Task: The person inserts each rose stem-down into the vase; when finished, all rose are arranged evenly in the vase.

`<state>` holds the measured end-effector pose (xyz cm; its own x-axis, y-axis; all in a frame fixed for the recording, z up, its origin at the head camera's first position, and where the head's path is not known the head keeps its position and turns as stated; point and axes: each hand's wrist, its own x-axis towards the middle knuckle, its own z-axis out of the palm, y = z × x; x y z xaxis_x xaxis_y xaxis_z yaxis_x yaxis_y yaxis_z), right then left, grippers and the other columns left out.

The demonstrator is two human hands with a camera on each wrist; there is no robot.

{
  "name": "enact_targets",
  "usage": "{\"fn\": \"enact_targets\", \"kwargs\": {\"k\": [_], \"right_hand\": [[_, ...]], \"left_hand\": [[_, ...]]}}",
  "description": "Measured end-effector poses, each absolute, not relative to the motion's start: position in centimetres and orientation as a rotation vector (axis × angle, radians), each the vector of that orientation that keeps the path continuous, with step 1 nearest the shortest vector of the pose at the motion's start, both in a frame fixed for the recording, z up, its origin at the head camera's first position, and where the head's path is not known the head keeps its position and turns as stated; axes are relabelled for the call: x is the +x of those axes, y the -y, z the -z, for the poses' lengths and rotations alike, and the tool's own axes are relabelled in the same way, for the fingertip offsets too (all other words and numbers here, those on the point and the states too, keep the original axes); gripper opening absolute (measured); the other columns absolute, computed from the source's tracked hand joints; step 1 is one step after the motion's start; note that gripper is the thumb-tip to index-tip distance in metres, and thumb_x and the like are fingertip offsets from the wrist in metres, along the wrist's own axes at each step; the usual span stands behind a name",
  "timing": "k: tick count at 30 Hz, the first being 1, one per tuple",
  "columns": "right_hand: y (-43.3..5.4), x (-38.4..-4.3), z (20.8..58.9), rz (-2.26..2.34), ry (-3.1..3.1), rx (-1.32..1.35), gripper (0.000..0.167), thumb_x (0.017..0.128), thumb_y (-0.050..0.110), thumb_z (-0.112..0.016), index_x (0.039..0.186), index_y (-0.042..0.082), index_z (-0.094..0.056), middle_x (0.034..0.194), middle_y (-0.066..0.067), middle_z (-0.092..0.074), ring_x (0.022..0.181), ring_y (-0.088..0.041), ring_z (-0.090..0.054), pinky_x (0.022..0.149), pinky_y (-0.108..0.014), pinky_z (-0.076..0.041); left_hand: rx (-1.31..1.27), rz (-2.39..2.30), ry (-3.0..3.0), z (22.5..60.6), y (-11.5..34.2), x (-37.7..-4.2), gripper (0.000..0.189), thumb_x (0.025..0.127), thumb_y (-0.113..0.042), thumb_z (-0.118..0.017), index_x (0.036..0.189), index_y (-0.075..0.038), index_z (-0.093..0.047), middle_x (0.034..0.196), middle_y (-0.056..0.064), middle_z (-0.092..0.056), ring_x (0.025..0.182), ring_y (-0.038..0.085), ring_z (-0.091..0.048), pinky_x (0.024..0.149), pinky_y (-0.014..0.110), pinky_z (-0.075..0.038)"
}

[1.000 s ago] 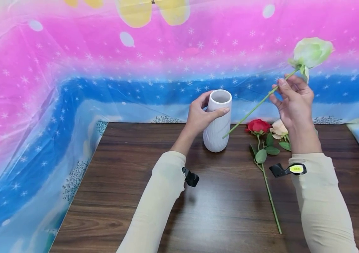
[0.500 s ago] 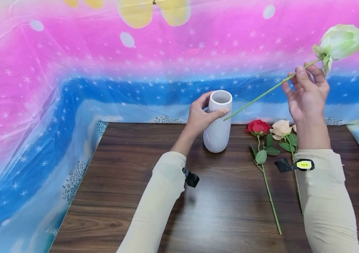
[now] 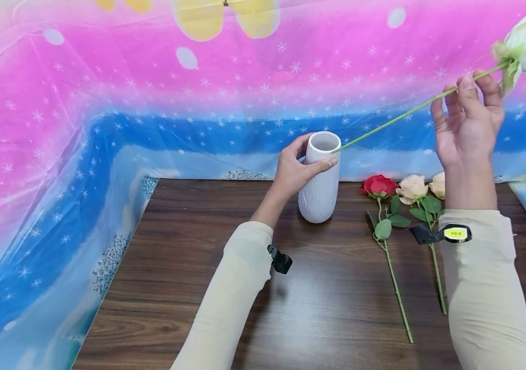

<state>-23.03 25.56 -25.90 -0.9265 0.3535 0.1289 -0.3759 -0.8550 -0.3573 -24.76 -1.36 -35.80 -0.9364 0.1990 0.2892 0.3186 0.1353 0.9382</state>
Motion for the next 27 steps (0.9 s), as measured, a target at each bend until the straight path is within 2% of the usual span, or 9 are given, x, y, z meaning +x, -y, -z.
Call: {"fn": "enact_targets", "kwargs": {"k": [13, 27], "right_hand": [[-24.7, -23.8, 25.2, -2.685, 0.516, 0.097, 0.009, 0.093, -0.006, -0.063, 0.097, 0.002, -0.063, 0.084, -0.015, -0.064, 0.069, -0.028, -0.067, 0.051, -0.038, -0.059], [-22.8, -24.1, 26.0, -2.608, 0.754, 0.222, 0.006, 0.093, -0.005, -0.065, 0.098, -0.001, -0.065, 0.087, -0.014, -0.064, 0.075, -0.027, -0.069, 0.059, -0.036, -0.062]], "left_hand": [[-0.52, 1.916, 2.306, 35.7, 1.3, -25.0, 0.068, 0.083, -0.026, -0.085, 0.143, -0.016, -0.057, 0.132, 0.006, -0.067, 0.119, 0.02, -0.066, 0.095, 0.042, -0.059], [-0.501, 1.922, 2.289, 35.7, 1.1, -25.2, 0.066, 0.082, -0.024, -0.086, 0.141, -0.014, -0.058, 0.13, 0.007, -0.068, 0.116, 0.02, -0.067, 0.094, 0.038, -0.06]]}}
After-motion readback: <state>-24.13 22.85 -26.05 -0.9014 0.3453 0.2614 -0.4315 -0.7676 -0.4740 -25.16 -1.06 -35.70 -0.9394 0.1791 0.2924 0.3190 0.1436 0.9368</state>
